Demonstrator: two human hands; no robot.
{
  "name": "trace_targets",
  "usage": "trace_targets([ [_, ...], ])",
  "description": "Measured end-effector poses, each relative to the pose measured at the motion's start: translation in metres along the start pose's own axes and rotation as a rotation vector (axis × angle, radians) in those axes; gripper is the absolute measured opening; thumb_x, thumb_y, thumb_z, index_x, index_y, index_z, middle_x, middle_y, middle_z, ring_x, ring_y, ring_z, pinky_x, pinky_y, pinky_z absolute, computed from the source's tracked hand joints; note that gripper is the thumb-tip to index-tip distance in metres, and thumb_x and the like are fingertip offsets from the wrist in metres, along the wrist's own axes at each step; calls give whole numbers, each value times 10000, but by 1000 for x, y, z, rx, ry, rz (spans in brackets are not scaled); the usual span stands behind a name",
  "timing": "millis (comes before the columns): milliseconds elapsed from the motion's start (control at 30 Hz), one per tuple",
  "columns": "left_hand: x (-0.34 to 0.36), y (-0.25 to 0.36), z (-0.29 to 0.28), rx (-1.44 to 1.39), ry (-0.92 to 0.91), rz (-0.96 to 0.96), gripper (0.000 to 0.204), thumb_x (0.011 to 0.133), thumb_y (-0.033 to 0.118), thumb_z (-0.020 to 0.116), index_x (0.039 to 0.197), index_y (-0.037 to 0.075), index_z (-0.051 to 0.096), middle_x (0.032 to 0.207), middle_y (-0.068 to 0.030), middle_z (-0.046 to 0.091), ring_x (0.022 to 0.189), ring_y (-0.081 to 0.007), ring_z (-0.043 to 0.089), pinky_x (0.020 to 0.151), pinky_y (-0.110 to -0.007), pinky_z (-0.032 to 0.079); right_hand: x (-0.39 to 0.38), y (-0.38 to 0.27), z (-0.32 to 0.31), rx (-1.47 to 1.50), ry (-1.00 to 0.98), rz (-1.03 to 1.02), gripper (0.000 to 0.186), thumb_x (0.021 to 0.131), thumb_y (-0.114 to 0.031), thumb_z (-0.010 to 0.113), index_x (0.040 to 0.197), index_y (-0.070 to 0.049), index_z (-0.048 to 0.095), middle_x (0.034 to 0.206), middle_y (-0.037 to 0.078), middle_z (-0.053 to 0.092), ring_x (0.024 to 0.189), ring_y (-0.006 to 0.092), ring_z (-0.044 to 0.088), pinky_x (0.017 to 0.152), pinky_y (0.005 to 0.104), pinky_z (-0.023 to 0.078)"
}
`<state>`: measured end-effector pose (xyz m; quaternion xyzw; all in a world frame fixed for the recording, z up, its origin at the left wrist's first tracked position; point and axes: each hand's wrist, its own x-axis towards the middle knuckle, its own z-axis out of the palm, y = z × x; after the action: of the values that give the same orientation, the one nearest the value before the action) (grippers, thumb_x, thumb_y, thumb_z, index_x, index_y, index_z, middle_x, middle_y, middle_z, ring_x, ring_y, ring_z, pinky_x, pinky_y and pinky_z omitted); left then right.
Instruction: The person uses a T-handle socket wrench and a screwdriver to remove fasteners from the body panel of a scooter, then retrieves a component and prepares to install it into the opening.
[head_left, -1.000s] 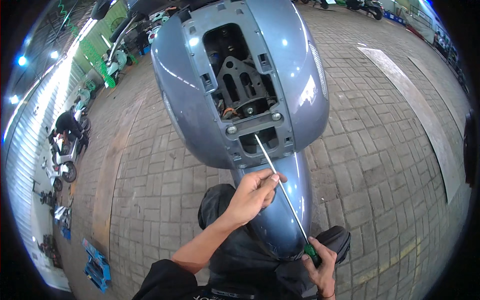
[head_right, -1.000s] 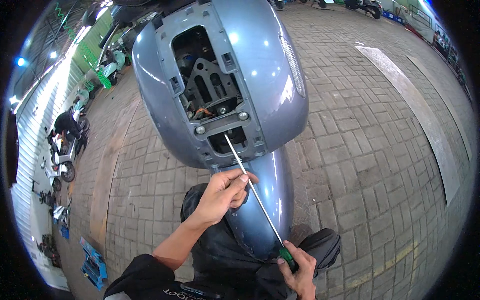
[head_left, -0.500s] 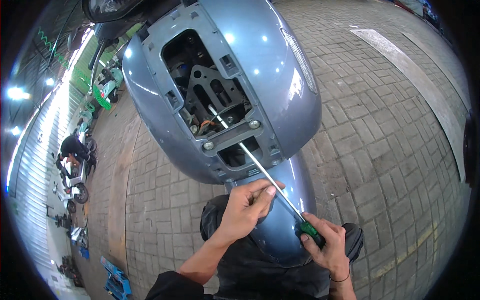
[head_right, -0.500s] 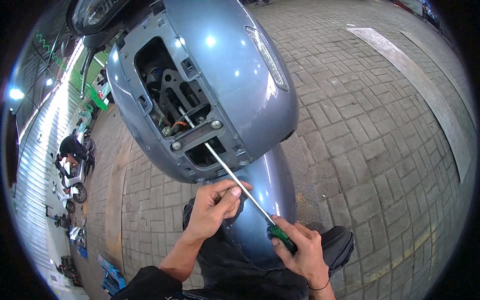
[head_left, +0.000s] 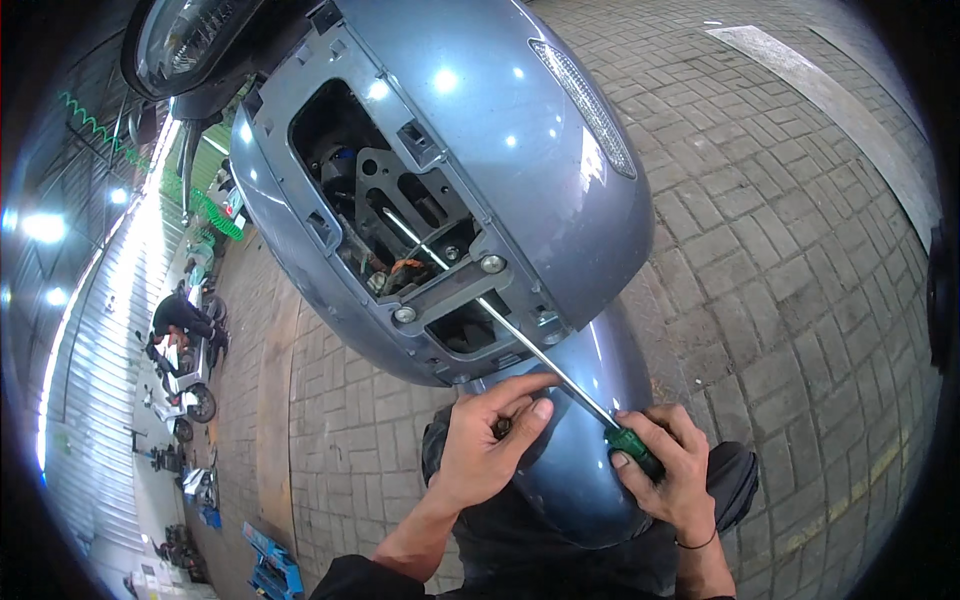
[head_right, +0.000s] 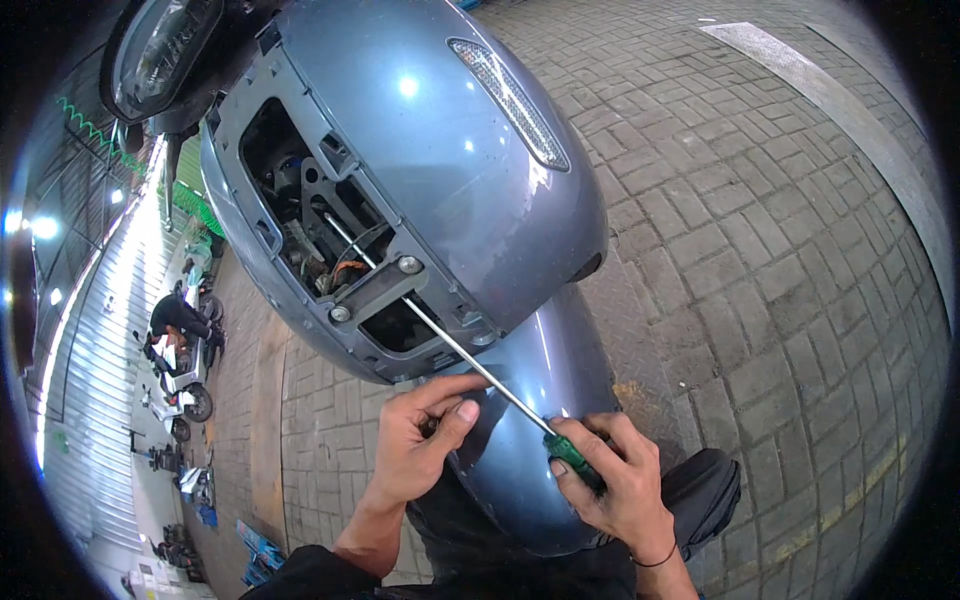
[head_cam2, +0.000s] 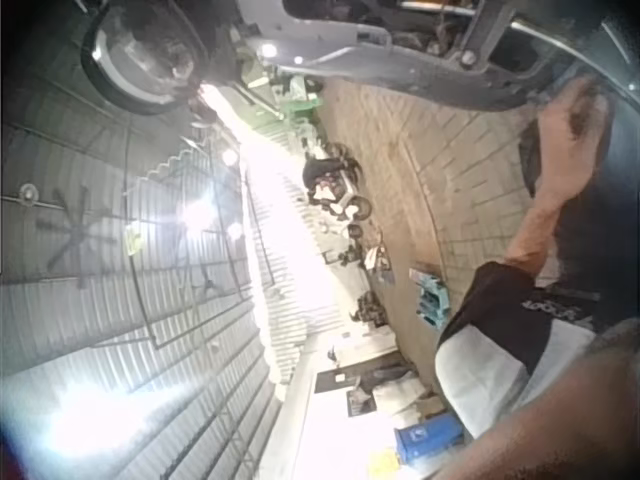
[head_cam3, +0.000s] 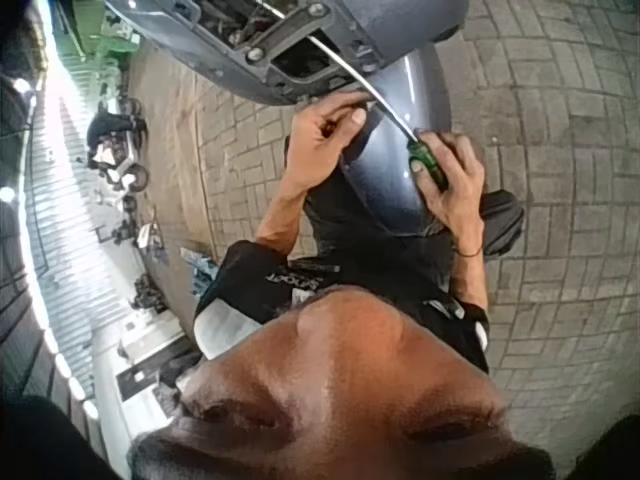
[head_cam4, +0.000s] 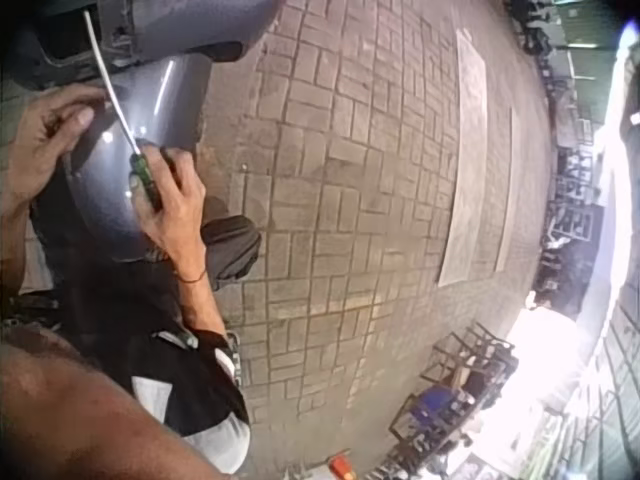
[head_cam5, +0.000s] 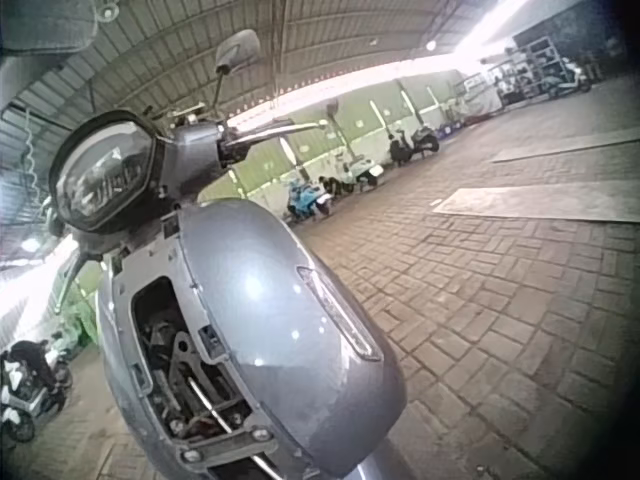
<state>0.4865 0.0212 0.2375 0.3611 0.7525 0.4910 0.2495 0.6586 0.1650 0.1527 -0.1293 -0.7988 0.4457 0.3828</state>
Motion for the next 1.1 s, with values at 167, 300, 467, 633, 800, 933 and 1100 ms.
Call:
trace_targets([
  [167,-3,2,-2,19,49,2,239,1040,120,678,1216,-35,723,721,57,591,637,-12,461,565,-205,321,-4,1,-17,20,-108,44,478,689,-59,814,1164,-54,760,914,106,645,766,280,664,680,385,538],
  [300,-3,2,0,93,31,73,179,1024,125,701,1106,-23,761,684,57,598,606,-9,450,549,-216,312,-46,11,-59,53,-183,131,524,661,-56,804,1184,-72,768,901,98,659,742,273,670,669,386,542],
  [467,-16,16,4,46,-89,43,231,1013,133,706,1188,-2,774,658,29,603,603,-22,514,561,-212,384,-84,6,-70,122,-85,268,485,589,-261,797,984,19,764,836,147,682,747,277,677,669,346,507],
  [633,-11,34,14,44,80,122,367,1077,243,610,1221,-76,719,615,44,512,536,-33,460,522,-232,347,-19,-41,-28,111,-26,131,490,688,-120,811,1159,9,766,856,152,695,713,255,675,657,347,526],
  [800,3,22,-10,-377,216,63,377,1099,239,592,1216,-109,675,617,67,436,536,-29,366,508,-237,252,34,-65,3,266,-147,123,509,735,59,766,1235,-31,756,891,140,713,748,262,717,666,338,565],
  [933,17,23,-19,-427,257,116,396,1101,242,587,1170,-141,662,613,75,392,534,-23,309,505,-244,205,45,-69,17,281,-124,138,495,749,67,756,1236,-25,752,893,144,711,741,267,712,661,343,563],
  [1100,22,19,-25,-394,290,145,396,1119,260,547,1141,-122,651,576,81,292,489,-35,239,486,-267,185,51,-71,22,330,-128,151,492,754,71,749,1237,-26,748,896,148,711,733,255,706,654,345,559],
])
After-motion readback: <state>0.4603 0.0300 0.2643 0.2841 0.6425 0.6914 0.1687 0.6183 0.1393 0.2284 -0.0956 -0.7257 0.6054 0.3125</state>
